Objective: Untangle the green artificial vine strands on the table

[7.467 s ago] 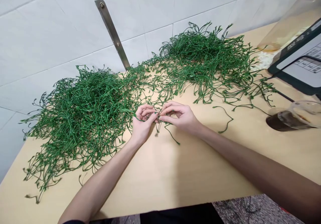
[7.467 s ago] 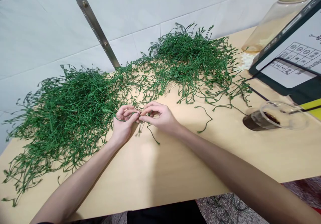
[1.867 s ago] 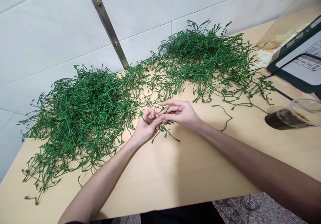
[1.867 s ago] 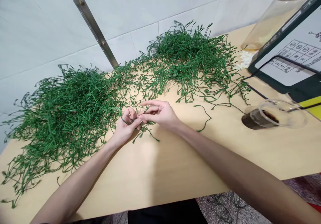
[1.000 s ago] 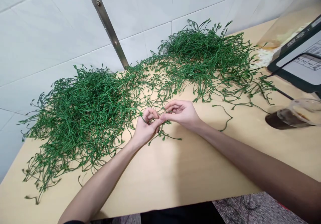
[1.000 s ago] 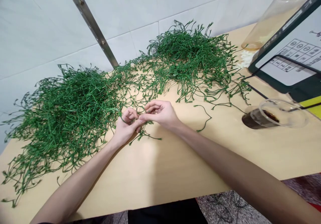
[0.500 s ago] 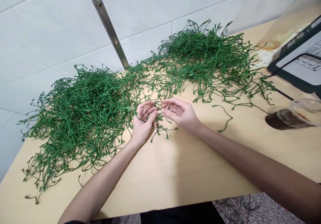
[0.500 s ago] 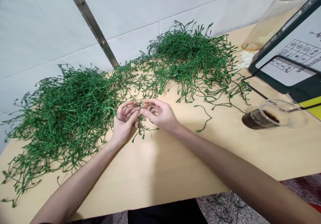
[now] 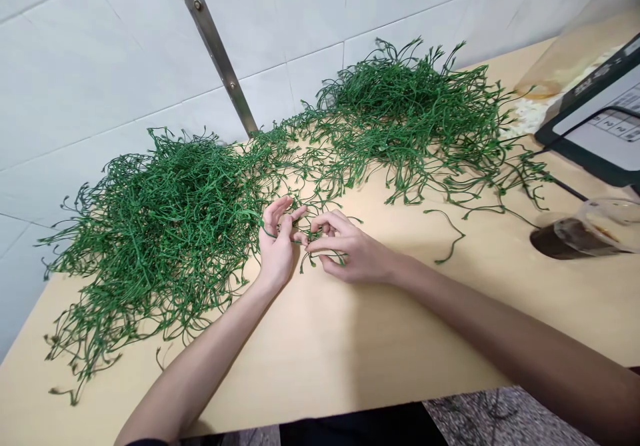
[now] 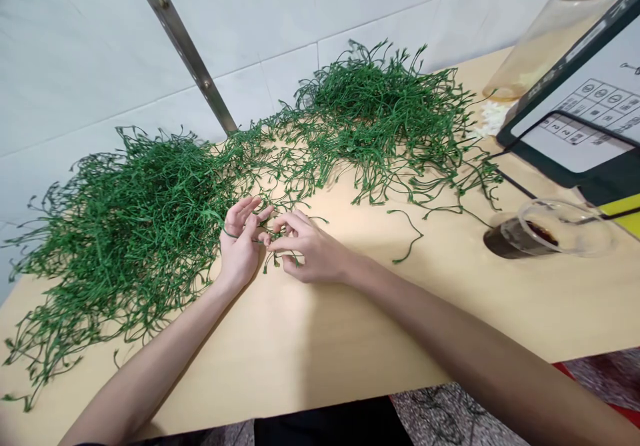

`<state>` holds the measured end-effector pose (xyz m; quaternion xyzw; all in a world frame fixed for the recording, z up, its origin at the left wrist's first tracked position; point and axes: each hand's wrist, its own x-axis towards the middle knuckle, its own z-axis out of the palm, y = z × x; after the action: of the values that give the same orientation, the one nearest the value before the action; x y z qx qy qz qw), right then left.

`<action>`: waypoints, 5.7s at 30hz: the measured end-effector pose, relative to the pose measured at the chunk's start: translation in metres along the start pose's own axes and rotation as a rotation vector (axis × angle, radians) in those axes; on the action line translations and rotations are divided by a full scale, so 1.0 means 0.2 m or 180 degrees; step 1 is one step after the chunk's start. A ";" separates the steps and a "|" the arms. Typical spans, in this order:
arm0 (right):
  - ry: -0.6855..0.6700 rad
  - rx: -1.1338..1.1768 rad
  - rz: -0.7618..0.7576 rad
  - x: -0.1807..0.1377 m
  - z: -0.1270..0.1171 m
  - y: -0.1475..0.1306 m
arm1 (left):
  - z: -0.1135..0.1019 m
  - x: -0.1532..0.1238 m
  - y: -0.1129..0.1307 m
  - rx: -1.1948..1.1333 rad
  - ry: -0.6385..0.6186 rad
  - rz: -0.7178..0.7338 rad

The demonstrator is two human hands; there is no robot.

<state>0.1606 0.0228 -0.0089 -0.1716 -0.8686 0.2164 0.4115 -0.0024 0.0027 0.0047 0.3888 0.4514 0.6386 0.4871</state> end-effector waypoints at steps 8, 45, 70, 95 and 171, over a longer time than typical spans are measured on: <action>0.0299 0.0049 0.0001 0.00 0.01 0.02 | -0.01 0.02 0.00 -0.0096 -0.0056 -0.0163; 0.0859 0.2990 0.2502 0.04 -0.05 0.05 | -0.01 -0.02 0.01 0.0087 -0.1102 -0.0537; 0.1321 0.2576 0.2559 0.06 -0.04 0.03 | 0.01 -0.03 0.03 0.0431 -0.1183 -0.0565; 0.1494 0.2822 0.2744 0.07 -0.05 0.01 | 0.00 -0.03 0.02 0.0572 -0.1140 -0.0491; 0.0795 -0.0120 -0.0676 0.03 -0.01 -0.04 | -0.02 -0.19 0.69 0.6279 -0.2689 -0.0231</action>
<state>0.1572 0.0195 0.0011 -0.1121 -0.8278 0.1323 0.5335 -0.0352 -0.0503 0.1325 0.7862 0.5741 -0.2088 0.0935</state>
